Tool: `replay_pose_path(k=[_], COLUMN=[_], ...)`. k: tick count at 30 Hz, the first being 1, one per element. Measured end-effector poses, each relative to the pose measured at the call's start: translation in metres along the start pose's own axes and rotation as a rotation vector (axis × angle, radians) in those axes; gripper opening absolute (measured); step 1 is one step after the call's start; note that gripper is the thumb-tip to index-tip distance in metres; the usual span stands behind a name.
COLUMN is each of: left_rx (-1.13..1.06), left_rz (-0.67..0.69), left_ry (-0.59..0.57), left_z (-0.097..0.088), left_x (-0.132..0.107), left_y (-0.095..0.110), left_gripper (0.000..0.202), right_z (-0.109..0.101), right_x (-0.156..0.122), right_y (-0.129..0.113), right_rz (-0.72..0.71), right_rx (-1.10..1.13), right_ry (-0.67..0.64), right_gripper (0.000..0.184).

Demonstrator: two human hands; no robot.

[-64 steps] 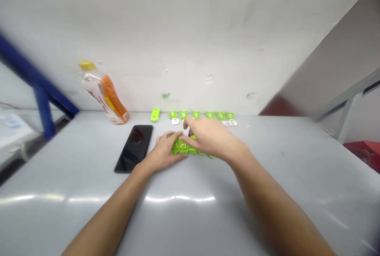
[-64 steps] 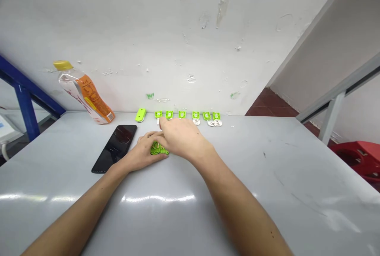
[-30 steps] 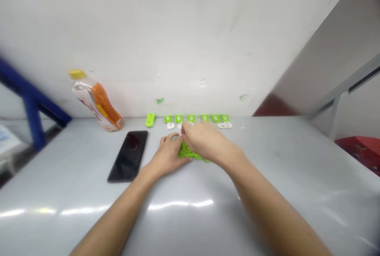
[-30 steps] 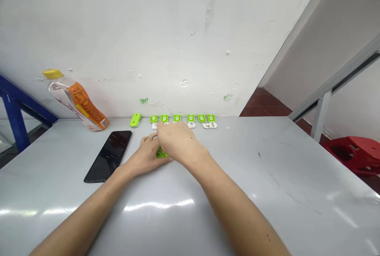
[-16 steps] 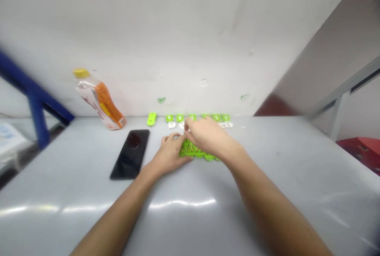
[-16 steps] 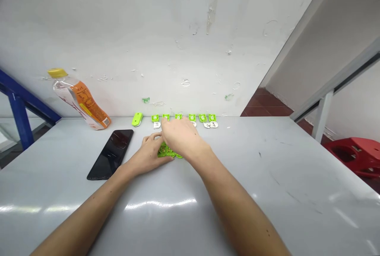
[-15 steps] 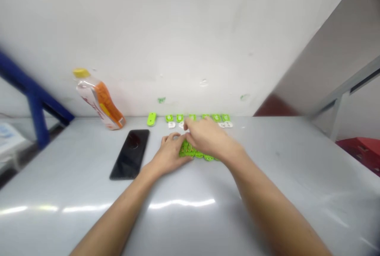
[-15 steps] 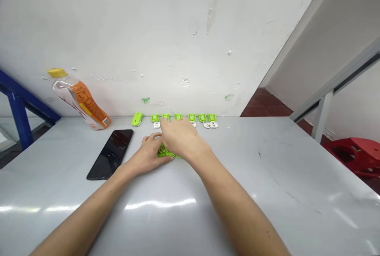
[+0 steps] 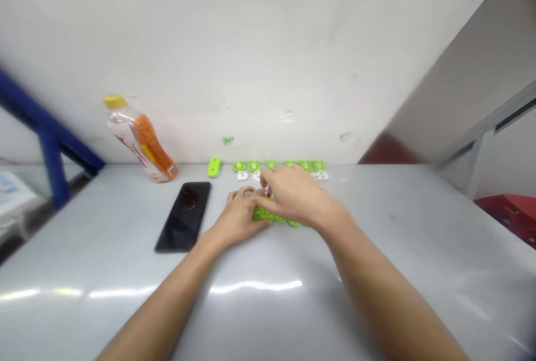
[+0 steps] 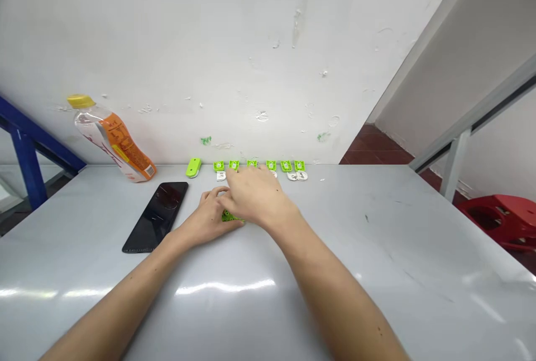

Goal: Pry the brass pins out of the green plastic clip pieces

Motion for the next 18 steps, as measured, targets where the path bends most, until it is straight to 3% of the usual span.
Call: replay_pose_path(k=[3,7,10,18], left_rx=[0.013,0.015,0.015,-0.007], left_rz=[-0.012,-0.01,-0.005,-0.054], left_ry=[0.0,-0.013,-0.015,0.002], left_z=[0.0,-0.001,0.0,0.002], left_x=[0.0,0.0,0.0,-0.002], left_y=[0.0,0.0,-0.001,-0.005], left_gripper=[0.042,0.039,0.038,0.059], right_z=[0.0,-0.001,0.001,0.002], right_x=[0.001,-0.001,0.0,0.001], right_y=[0.001,0.001,0.0,0.012], right_rz=[0.054,-0.02,0.01,0.077], right_rx=[-0.025,0.033,0.014,0.081], right_ry=[-0.086,-0.034,-0.043,-0.108], right_gripper=[0.023,0.024,0.02,0.019])
Point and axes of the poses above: each hand's wrist, its own x-axis towards the middle knuckle, its own z-axis out of the palm, y = z × x, the point moved 1 cm from there along x, towards the middle knuckle, and after that the axes turned 8 degrees about -x, right-handed, at the moved point
